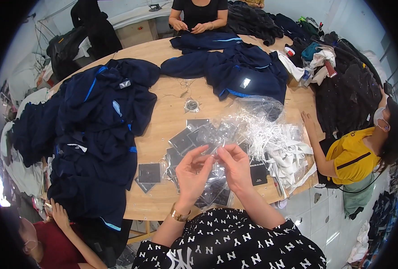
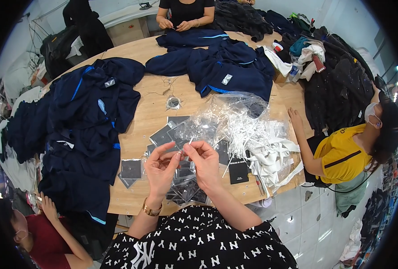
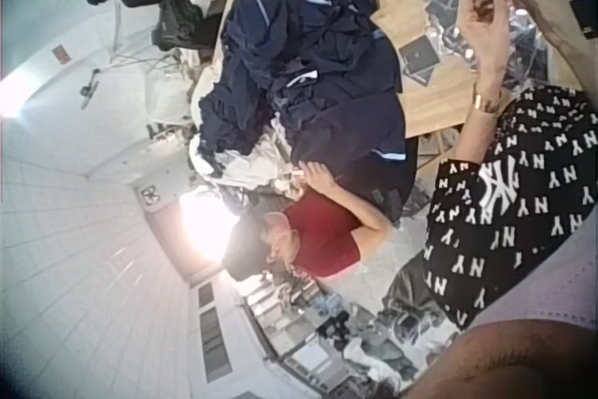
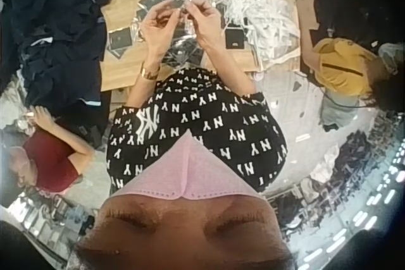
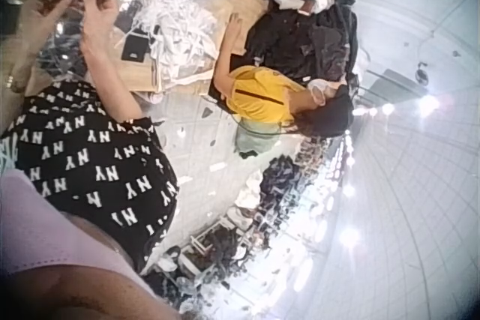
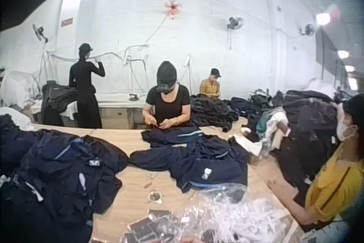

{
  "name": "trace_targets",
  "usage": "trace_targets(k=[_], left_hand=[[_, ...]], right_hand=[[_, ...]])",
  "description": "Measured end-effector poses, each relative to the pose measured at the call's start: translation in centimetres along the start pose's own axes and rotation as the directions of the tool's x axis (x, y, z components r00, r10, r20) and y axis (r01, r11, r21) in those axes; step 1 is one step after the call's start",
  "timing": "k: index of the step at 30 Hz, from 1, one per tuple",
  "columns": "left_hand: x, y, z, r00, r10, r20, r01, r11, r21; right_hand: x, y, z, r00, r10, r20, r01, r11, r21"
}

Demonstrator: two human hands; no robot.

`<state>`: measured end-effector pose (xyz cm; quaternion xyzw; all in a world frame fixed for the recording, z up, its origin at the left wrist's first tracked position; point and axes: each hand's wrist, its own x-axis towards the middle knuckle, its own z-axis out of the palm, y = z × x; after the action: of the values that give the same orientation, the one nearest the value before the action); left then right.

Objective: Sorting and packing small garment accessories and plastic tags into bags at a factory work table.

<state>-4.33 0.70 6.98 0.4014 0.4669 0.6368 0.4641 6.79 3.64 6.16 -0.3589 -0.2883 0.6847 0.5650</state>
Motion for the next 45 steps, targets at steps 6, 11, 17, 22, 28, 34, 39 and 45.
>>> trace_targets(k=[6,11,17,22,28,34,39,45], left_hand=[[-0.2,-0.3,0.4,0.990,0.124,-0.071,-0.109,0.975,0.193],[-0.3,-0.6,0.7,0.983,0.164,-0.083,-0.138,0.956,0.260],[-0.3,-1.0,0.9,0.992,0.105,-0.077,-0.090,0.980,0.180],[-0.3,-0.5,0.9,0.993,0.100,-0.065,-0.083,0.972,0.220],[-0.2,-0.5,0.9,0.997,0.052,-0.058,-0.035,0.965,0.258],[0.3,-0.4,-0.1,0.999,0.038,-0.032,-0.023,0.918,0.395],[0.4,-0.5,0.0,0.998,0.046,-0.034,-0.030,0.924,0.381],[0.4,0.7,0.6,0.988,0.145,0.055,-0.152,0.825,0.545]], right_hand=[[-0.2,0.2,0.2,1.000,-0.008,-0.021,0.007,0.999,-0.043],[-0.3,0.6,0.1,0.999,-0.020,-0.030,0.020,1.000,0.007],[-0.5,0.5,0.2,0.991,0.134,-0.031,-0.122,0.960,0.252],[-0.4,0.7,-0.1,0.985,0.171,0.013,-0.168,0.947,0.274],[-0.4,0.7,-0.2,0.986,0.167,-0.005,-0.157,0.941,0.298],[-0.3,0.8,-0.4,0.991,0.132,0.031,-0.135,0.961,0.241],[0.2,0.6,-0.5,0.981,0.195,0.000,-0.186,0.935,0.303],[0.1,0.5,-0.4,0.974,0.227,0.024,-0.224,0.931,0.287]])
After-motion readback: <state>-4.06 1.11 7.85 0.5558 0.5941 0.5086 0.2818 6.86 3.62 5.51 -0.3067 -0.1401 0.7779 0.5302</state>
